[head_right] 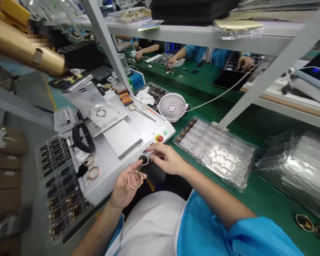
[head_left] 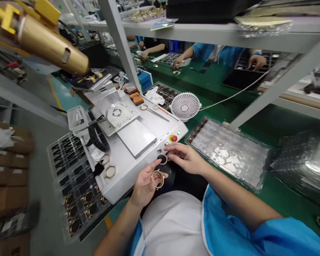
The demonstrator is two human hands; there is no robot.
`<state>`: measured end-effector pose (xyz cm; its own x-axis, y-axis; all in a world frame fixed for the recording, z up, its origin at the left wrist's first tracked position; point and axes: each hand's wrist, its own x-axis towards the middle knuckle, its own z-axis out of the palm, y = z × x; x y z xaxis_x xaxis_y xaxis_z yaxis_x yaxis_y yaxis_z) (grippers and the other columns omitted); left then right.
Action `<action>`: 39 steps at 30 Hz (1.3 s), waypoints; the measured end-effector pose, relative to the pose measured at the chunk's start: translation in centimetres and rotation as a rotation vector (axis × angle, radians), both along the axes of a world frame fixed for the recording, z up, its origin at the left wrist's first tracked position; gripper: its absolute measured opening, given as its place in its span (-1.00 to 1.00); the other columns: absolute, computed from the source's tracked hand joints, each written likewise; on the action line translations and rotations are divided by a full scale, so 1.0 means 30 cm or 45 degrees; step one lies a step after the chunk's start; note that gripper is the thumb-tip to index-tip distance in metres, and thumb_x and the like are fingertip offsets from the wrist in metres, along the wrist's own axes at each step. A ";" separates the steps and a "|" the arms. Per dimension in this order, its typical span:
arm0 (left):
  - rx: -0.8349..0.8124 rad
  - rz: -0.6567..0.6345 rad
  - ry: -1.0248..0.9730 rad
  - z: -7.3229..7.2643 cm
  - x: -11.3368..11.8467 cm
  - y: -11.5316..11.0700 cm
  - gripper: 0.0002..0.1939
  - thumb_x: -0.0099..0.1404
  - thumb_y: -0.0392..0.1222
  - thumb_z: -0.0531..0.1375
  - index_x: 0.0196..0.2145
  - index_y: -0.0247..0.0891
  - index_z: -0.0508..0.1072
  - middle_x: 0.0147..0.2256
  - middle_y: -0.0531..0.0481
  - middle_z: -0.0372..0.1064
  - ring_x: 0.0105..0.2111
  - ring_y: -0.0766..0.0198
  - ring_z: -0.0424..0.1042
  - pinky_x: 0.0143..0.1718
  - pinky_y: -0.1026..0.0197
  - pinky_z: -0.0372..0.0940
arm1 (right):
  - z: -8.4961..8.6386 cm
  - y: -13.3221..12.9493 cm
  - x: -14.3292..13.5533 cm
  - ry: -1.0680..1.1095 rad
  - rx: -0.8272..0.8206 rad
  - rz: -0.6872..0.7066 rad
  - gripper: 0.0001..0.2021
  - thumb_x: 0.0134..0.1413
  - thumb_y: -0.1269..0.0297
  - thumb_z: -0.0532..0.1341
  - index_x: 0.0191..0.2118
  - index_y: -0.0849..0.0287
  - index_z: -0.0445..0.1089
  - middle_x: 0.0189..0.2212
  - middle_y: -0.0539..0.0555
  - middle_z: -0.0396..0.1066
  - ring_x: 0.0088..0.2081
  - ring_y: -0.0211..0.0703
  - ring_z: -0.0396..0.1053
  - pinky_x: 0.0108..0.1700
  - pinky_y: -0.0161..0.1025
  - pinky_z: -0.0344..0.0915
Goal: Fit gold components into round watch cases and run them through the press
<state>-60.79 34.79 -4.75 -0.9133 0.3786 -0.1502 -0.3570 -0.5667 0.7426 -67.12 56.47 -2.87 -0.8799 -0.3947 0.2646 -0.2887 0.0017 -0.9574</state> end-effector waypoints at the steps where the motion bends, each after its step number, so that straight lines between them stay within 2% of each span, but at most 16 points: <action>1: -0.021 0.047 0.010 -0.002 0.010 -0.002 -0.10 -0.11 0.02 0.61 0.18 -0.25 0.52 -0.14 -0.21 0.60 -0.17 0.15 0.58 -0.13 0.25 0.42 | -0.012 -0.026 0.003 -0.159 -0.059 -0.049 -0.69 0.26 0.16 0.34 0.06 0.15 0.54 -0.12 0.17 0.52 -0.27 -0.13 0.55 -0.21 -0.17 0.55; 4: -0.070 0.123 0.027 -0.015 0.038 0.007 -0.06 -0.14 0.07 0.61 0.20 -0.14 0.51 0.08 -0.21 0.50 -0.16 0.14 0.58 -0.14 0.23 0.44 | -0.047 -0.100 0.031 -0.308 -0.155 -0.189 -0.67 0.17 0.13 0.40 0.00 0.17 0.58 -0.32 0.10 0.52 -0.41 -0.16 0.52 -0.31 -0.19 0.55; 7: -0.090 0.154 0.061 -0.033 0.059 0.023 -0.05 -0.13 0.10 0.60 0.23 -0.03 0.48 0.22 -0.18 0.37 -0.15 0.17 0.58 -0.15 0.24 0.45 | -0.062 -0.142 0.056 -0.094 -0.145 -0.364 -0.80 0.21 0.23 0.36 -0.09 0.14 0.65 -0.34 0.10 0.53 -0.45 -0.20 0.49 -0.40 -0.25 0.49; 10: -0.068 0.137 0.081 -0.048 0.069 0.033 -0.05 -0.10 0.09 0.60 0.25 0.00 0.47 0.21 -0.17 0.36 -0.13 0.15 0.59 -0.16 0.25 0.45 | -0.060 -0.142 0.062 0.139 -0.111 -0.438 -0.81 0.24 0.34 0.33 -0.08 0.09 0.66 -0.32 0.10 0.55 -0.42 -0.21 0.49 -0.42 -0.28 0.46; 13: -0.050 0.115 0.092 -0.053 0.074 0.039 -0.04 -0.11 0.08 0.60 0.25 -0.04 0.46 0.15 -0.20 0.39 -0.11 0.07 0.60 -0.19 0.24 0.46 | -0.058 -0.127 0.057 0.331 -0.058 -0.458 -0.76 0.25 0.45 0.29 -0.07 0.07 0.66 -0.32 0.09 0.55 -0.34 -0.19 0.52 -0.33 -0.27 0.49; 15: -0.039 0.117 0.087 -0.054 0.077 0.043 -0.02 -0.11 0.09 0.60 0.26 -0.04 0.45 0.21 -0.23 0.34 -0.13 0.07 0.61 -0.22 0.24 0.45 | -0.060 -0.119 0.053 0.437 -0.025 -0.455 -0.74 0.27 0.49 0.26 -0.09 0.07 0.66 -0.29 0.10 0.56 -0.29 -0.18 0.54 -0.28 -0.26 0.50; 18: -0.022 0.143 0.081 -0.054 0.077 0.042 -0.01 -0.10 0.09 0.60 0.28 0.03 0.41 0.32 -0.24 0.22 -0.16 0.11 0.62 -0.23 0.23 0.45 | -0.064 -0.109 0.047 0.519 0.036 -0.401 -0.77 0.28 0.49 0.25 -0.15 0.07 0.64 -0.28 0.11 0.55 -0.29 -0.18 0.53 -0.30 -0.26 0.48; 21: -0.054 0.177 0.080 -0.061 0.073 0.029 -0.01 -0.10 0.08 0.60 0.28 0.02 0.39 0.30 -0.25 0.26 -0.17 0.09 0.62 -0.22 0.20 0.45 | -0.066 -0.099 0.043 0.497 0.103 -0.284 -0.82 0.27 0.49 0.26 -0.23 0.11 0.60 -0.30 0.09 0.52 -0.30 -0.19 0.52 -0.31 -0.28 0.45; 23: -0.102 0.167 0.055 -0.067 0.069 0.014 -0.03 -0.10 0.04 0.60 0.26 -0.07 0.41 0.18 -0.25 0.39 -0.15 0.05 0.62 -0.23 0.19 0.44 | -0.067 -0.092 0.042 0.476 0.130 -0.177 -0.83 0.27 0.50 0.25 -0.26 0.12 0.58 -0.31 0.09 0.50 -0.30 -0.20 0.50 -0.29 -0.29 0.45; 25: -0.134 0.122 0.026 -0.070 0.065 -0.004 -0.07 -0.08 0.01 0.60 0.23 -0.19 0.44 -0.03 -0.22 0.53 -0.14 0.01 0.62 -0.24 0.19 0.43 | -0.068 -0.085 0.039 0.481 0.155 -0.063 -0.83 0.29 0.49 0.24 -0.28 0.13 0.55 -0.31 0.08 0.48 -0.31 -0.22 0.49 -0.29 -0.31 0.44; 27: -0.139 0.095 0.001 -0.069 0.059 -0.023 -0.12 -0.05 -0.01 0.59 0.20 -0.27 0.46 -0.20 -0.18 0.58 -0.14 0.00 0.62 -0.22 0.18 0.42 | -0.064 -0.077 0.029 0.503 0.178 0.045 -0.83 0.31 0.46 0.23 -0.29 0.13 0.54 -0.27 0.10 0.47 -0.29 -0.22 0.47 -0.27 -0.31 0.43; 30: -0.116 0.166 -0.028 -0.059 0.044 -0.049 -0.15 -0.02 0.01 0.58 0.19 -0.30 0.48 -0.22 -0.17 0.61 -0.14 0.05 0.62 -0.16 0.19 0.42 | -0.048 -0.075 -0.016 0.482 0.171 0.128 -0.85 0.32 0.37 0.24 -0.31 0.13 0.53 -0.12 0.16 0.46 -0.17 -0.17 0.48 -0.15 -0.23 0.44; 32: -0.093 0.237 -0.032 -0.050 0.033 -0.061 -0.15 -0.01 0.05 0.57 0.18 -0.32 0.49 -0.23 -0.15 0.62 -0.15 0.10 0.62 -0.12 0.20 0.43 | -0.034 -0.089 -0.073 0.341 0.140 0.057 -0.87 0.30 0.31 0.26 -0.32 0.14 0.49 -0.13 0.15 0.48 -0.16 -0.13 0.47 -0.14 -0.19 0.42; 35: -0.092 0.292 -0.008 -0.038 0.028 -0.069 -0.16 -0.01 0.07 0.56 0.17 -0.33 0.51 -0.26 -0.13 0.62 -0.17 0.15 0.62 -0.10 0.22 0.43 | -0.021 -0.133 -0.179 -0.032 0.108 -0.206 -0.88 0.20 0.24 0.26 -0.33 0.13 0.38 -0.40 0.01 0.44 -0.37 -0.18 0.41 -0.30 -0.23 0.34; 37: -0.108 0.304 0.020 -0.033 0.036 -0.072 -0.15 -0.02 0.08 0.57 0.18 -0.31 0.51 -0.25 -0.13 0.62 -0.17 0.14 0.62 -0.09 0.21 0.43 | -0.017 -0.167 -0.241 -0.187 0.163 -0.390 -0.89 0.12 0.25 0.27 -0.36 0.11 0.33 -0.49 -0.05 0.39 -0.45 -0.20 0.35 -0.34 -0.24 0.29; 39: -0.127 0.312 0.046 -0.031 0.051 -0.077 -0.12 -0.03 0.10 0.56 0.20 -0.30 0.50 -0.24 -0.14 0.62 -0.16 0.11 0.62 -0.08 0.19 0.44 | -0.012 -0.190 -0.281 -0.197 0.291 -0.509 -0.89 0.06 0.29 0.27 -0.40 0.11 0.31 -0.52 -0.07 0.38 -0.45 -0.20 0.35 -0.30 -0.23 0.27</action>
